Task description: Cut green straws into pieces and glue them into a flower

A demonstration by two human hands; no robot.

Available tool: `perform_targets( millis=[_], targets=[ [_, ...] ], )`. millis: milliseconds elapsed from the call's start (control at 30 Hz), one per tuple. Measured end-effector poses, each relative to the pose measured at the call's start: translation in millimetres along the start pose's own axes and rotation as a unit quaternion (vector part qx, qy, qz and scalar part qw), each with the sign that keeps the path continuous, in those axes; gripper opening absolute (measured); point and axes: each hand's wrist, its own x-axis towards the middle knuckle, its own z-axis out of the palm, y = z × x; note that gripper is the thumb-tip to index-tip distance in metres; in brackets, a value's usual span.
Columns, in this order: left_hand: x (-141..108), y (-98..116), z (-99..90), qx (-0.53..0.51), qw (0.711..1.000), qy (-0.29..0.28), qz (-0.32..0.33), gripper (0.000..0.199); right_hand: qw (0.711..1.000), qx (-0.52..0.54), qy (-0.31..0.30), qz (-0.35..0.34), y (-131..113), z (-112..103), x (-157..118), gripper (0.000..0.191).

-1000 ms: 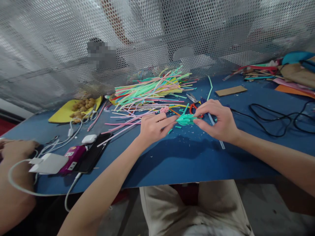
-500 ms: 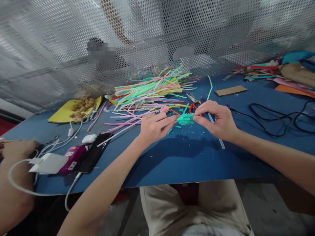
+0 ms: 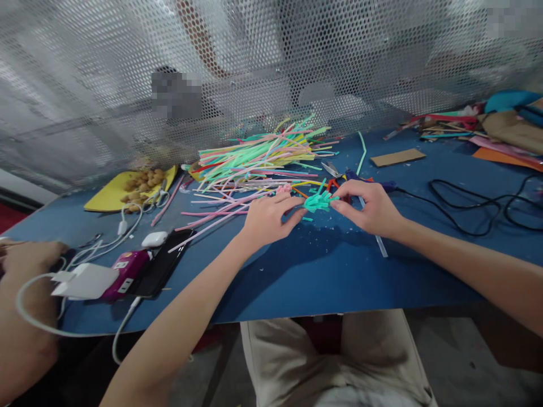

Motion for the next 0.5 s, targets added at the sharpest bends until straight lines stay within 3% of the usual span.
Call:
perform_targets(
  millis=[200, 367, 500],
  targets=[
    [-1.5, 1.1, 8.4, -0.062, 0.997, -0.050, -0.012, 0.041, 0.999, 0.002, 0.001, 0.038, 0.8, 3.1, -0.7, 0.017],
    [-2.8, 3.1, 10.4, -0.097, 0.994, -0.050, 0.022, 0.043, 0.997, -0.056, -0.013, -0.046, 4.9, 6.4, -2.1, 0.013],
    [-2.3, 5.2, 6.1, -0.057, 0.996, -0.049, 0.053, 0.043, 0.993, -0.075, -0.026, -0.086, 2.7, 4.2, -3.1, 0.017]
  ],
)
